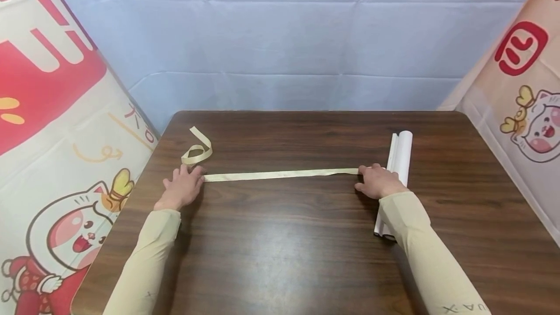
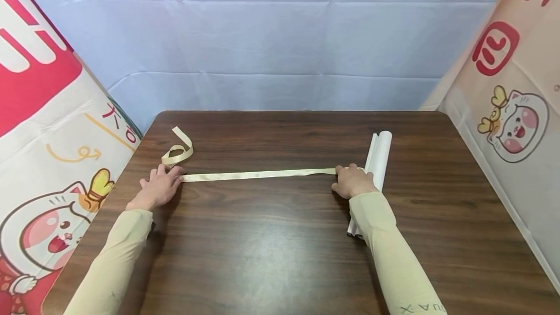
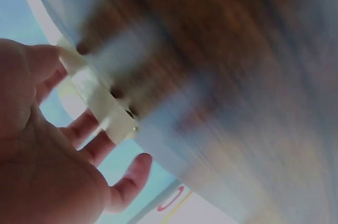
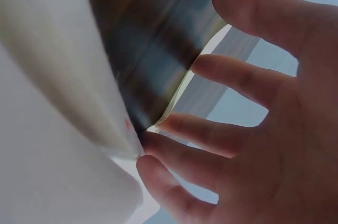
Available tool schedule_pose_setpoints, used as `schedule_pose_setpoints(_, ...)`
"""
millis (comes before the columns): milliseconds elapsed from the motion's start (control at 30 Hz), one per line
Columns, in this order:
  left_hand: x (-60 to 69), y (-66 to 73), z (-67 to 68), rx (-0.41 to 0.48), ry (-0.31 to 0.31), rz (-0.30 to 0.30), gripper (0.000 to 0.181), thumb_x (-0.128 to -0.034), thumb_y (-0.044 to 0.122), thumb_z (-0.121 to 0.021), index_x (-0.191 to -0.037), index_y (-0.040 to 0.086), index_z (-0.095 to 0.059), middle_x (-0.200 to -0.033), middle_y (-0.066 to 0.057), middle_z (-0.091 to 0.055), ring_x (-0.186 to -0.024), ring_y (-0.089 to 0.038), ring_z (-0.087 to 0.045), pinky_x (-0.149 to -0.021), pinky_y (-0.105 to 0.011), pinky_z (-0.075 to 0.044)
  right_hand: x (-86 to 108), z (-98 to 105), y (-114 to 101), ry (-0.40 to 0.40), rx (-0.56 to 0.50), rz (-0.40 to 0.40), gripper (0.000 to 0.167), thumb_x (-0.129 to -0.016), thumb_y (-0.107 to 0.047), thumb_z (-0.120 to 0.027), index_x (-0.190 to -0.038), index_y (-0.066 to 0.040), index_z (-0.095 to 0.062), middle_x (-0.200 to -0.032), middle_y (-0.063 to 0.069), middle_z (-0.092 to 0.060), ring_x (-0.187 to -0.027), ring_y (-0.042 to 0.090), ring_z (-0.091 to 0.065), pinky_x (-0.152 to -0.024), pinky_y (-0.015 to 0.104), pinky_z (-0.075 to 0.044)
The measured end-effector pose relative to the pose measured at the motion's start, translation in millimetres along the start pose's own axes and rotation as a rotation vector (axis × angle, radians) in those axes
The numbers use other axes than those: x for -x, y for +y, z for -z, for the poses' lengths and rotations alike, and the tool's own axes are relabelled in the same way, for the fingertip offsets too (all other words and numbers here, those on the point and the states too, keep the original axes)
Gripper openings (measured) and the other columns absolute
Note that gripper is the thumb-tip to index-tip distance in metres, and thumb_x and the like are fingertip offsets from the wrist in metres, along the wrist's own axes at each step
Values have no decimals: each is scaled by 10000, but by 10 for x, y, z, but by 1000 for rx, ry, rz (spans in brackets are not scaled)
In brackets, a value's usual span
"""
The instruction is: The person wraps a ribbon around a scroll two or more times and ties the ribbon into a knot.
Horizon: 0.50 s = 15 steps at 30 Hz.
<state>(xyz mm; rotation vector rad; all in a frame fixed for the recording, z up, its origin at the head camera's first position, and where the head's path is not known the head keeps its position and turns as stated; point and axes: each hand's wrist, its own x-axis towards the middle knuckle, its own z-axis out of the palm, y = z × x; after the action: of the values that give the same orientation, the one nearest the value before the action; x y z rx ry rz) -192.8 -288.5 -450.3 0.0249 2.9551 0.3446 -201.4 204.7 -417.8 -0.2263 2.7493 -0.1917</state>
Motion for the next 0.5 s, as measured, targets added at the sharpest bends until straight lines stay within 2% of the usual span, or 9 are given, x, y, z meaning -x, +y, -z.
schedule_pose_setpoints(133, -40, -55, 46, -8, 11, -2, 230, -995, 247, -446, -1141, 79, -503, -1202, -264, -430, -1157, -486, -386, -865, -732, -268, 1, -11, 15, 9, 5, 0, 498, -928, -279, -559, -1312, 30, -491, -1297, 357, -480, -1173, 514, -502, -873, 680, -401)
schedule_pose_setpoints(333, -85, -169, 120, -17, -13, 20, 283, -957, 243, -445, -1132, 33, -519, -1219, -286, -465, -1168, -502, -419, -870, -736, -243, 12, -21, 20, 18, 2, 4, 482, -926, -275, -559, -1302, 23, -504, -1285, 346, -495, -1163, 495, -517, -865, 675, -405)
schedule_pose_setpoints(500, -149, -269, 186, -16, -35, 23, 329, -910, 259, -469, -1104, 7, -550, -1169, -260, -591, -1098, -488, -529, -856, -719, -227, 26, -21, 27, 20, 3, 4, 478, -925, -273, -555, -1296, 24, -504, -1271, 344, -498, -1140, 491, -533, -853, 669, -411)
